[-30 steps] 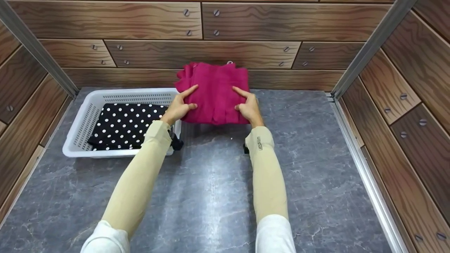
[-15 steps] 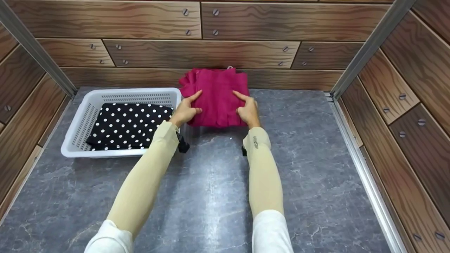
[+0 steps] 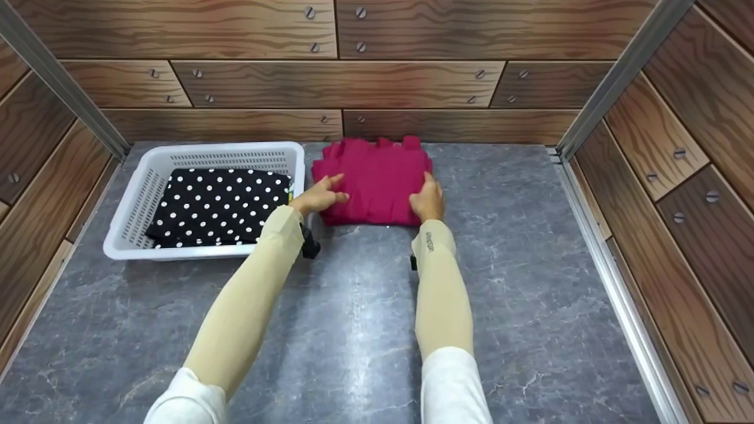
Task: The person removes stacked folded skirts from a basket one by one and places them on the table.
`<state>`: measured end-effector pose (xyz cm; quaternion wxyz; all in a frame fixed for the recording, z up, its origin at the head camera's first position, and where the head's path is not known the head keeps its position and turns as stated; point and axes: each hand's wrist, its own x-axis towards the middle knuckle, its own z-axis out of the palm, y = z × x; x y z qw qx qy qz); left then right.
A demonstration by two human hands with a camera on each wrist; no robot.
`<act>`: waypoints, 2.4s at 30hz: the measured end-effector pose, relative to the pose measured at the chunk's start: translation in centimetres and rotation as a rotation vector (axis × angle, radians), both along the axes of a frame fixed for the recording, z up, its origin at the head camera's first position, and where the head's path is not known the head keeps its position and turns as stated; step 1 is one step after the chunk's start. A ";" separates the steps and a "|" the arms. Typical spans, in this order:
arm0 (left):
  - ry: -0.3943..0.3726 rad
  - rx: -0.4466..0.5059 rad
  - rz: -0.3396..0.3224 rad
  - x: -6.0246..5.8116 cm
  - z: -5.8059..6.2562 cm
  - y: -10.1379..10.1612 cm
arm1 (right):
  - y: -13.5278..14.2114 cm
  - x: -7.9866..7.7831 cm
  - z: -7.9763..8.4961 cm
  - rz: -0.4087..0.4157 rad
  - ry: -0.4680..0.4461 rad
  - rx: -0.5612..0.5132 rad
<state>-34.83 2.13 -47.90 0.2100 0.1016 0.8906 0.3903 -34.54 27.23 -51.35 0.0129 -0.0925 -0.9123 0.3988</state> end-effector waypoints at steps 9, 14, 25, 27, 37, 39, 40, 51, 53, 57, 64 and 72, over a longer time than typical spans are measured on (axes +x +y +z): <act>0.004 -0.053 -0.089 -0.3 -0.8 0.7 | 0.8 0.4 0.0 0.027 -0.054 0.008; 0.090 -0.004 -0.093 1.3 1.7 0.4 | 0.0 0.5 0.6 -0.020 0.027 0.051; 0.283 0.090 -0.031 1.8 3.7 -4.8 | -3.8 1.0 3.7 0.068 0.217 -0.049; 0.321 0.060 -0.022 2.0 3.9 -5.7 | -4.4 1.0 4.1 0.100 0.222 -0.079; 0.368 -0.017 -0.007 3.2 4.5 -9.4 | -7.7 1.6 5.3 0.190 0.226 -0.228; 0.364 -0.024 0.001 3.4 4.6 -10.1 | -8.7 1.9 5.3 0.200 0.246 -0.275; 0.364 -0.028 0.003 3.5 4.7 -10.4 | -9.2 2.0 5.4 0.206 0.248 -0.294; 0.387 -0.054 0.046 4.8 5.4 -13.8 | -13.4 2.6 6.3 0.256 0.182 -0.313; 0.384 -0.062 0.069 5.0 5.5 -14.2 | -13.8 2.7 6.6 0.277 0.182 -0.304; 0.374 -0.073 0.091 5.4 5.3 -15.0 | -14.5 2.9 6.6 0.310 0.162 -0.269; 0.358 -0.100 0.096 5.7 4.9 -16.7 | -15.7 2.8 6.7 0.349 0.096 -0.252; 0.353 -0.107 0.125 6.2 4.8 -18.7 | -17.4 2.9 7.4 0.381 0.111 -0.259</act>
